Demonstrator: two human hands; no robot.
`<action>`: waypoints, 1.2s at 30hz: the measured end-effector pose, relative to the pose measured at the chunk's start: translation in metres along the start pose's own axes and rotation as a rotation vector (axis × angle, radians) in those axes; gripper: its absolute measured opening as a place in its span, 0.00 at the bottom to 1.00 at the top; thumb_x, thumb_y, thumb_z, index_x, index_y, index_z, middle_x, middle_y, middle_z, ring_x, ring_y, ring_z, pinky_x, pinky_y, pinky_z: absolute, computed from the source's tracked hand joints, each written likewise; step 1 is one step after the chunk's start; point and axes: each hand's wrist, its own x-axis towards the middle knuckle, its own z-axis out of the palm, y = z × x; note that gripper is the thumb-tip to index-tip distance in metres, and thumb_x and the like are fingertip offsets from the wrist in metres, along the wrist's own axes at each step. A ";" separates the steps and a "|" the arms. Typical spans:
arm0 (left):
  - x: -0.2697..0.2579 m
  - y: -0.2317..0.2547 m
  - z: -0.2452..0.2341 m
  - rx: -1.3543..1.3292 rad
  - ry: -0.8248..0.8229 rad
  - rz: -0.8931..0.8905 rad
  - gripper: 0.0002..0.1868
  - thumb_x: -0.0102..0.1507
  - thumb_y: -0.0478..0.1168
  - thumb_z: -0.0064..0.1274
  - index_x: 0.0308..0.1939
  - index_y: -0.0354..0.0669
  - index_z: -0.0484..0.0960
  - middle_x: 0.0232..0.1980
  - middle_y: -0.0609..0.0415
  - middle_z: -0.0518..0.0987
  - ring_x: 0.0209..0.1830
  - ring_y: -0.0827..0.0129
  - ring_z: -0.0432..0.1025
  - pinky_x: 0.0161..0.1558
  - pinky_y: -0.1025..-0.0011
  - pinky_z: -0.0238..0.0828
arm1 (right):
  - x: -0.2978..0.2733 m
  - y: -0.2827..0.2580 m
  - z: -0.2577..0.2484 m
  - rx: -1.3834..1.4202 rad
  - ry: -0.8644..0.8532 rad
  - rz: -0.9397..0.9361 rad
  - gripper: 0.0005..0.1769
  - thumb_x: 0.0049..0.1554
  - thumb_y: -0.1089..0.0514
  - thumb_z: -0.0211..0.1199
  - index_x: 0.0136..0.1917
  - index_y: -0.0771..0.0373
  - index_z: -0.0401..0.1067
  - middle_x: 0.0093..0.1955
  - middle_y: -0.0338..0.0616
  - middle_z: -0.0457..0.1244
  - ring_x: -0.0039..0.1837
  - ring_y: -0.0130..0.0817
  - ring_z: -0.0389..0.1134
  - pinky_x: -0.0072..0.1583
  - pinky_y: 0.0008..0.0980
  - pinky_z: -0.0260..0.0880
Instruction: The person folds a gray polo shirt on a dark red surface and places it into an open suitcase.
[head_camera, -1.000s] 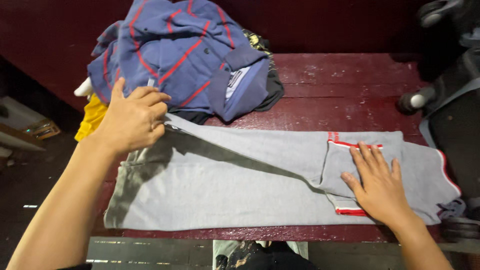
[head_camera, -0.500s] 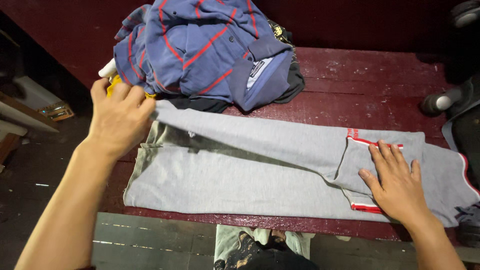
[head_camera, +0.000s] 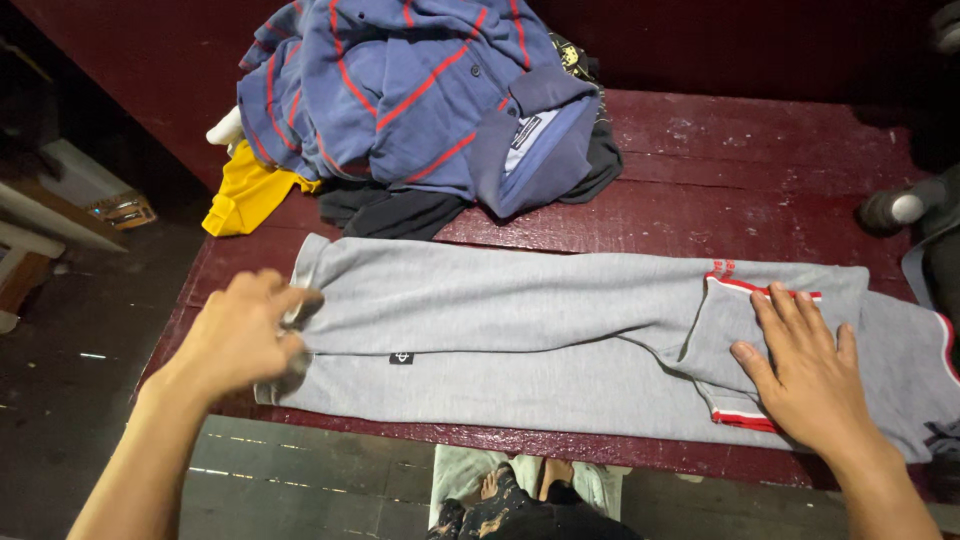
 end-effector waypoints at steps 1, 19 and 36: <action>0.008 -0.002 0.002 0.000 0.001 -0.004 0.28 0.49 0.44 0.61 0.55 0.58 0.83 0.49 0.48 0.78 0.50 0.51 0.73 0.51 0.55 0.72 | 0.001 0.000 0.001 0.001 0.000 -0.004 0.42 0.60 0.32 0.44 0.80 0.55 0.53 0.85 0.47 0.44 0.85 0.48 0.39 0.74 0.69 0.37; 0.117 0.013 0.062 -0.082 0.634 -0.485 0.17 0.67 0.42 0.58 0.54 0.34 0.77 0.57 0.36 0.77 0.59 0.40 0.70 0.53 0.42 0.64 | -0.005 0.002 -0.001 0.001 0.030 -0.016 0.42 0.60 0.33 0.46 0.80 0.57 0.54 0.84 0.49 0.46 0.84 0.49 0.41 0.75 0.68 0.37; 0.068 0.033 0.044 0.002 0.222 -0.131 0.22 0.69 0.50 0.48 0.66 0.54 0.74 0.75 0.58 0.69 0.73 0.59 0.63 0.66 0.41 0.61 | -0.002 0.011 0.000 0.079 0.001 -0.024 0.39 0.59 0.34 0.49 0.76 0.56 0.59 0.84 0.47 0.48 0.85 0.48 0.43 0.75 0.68 0.38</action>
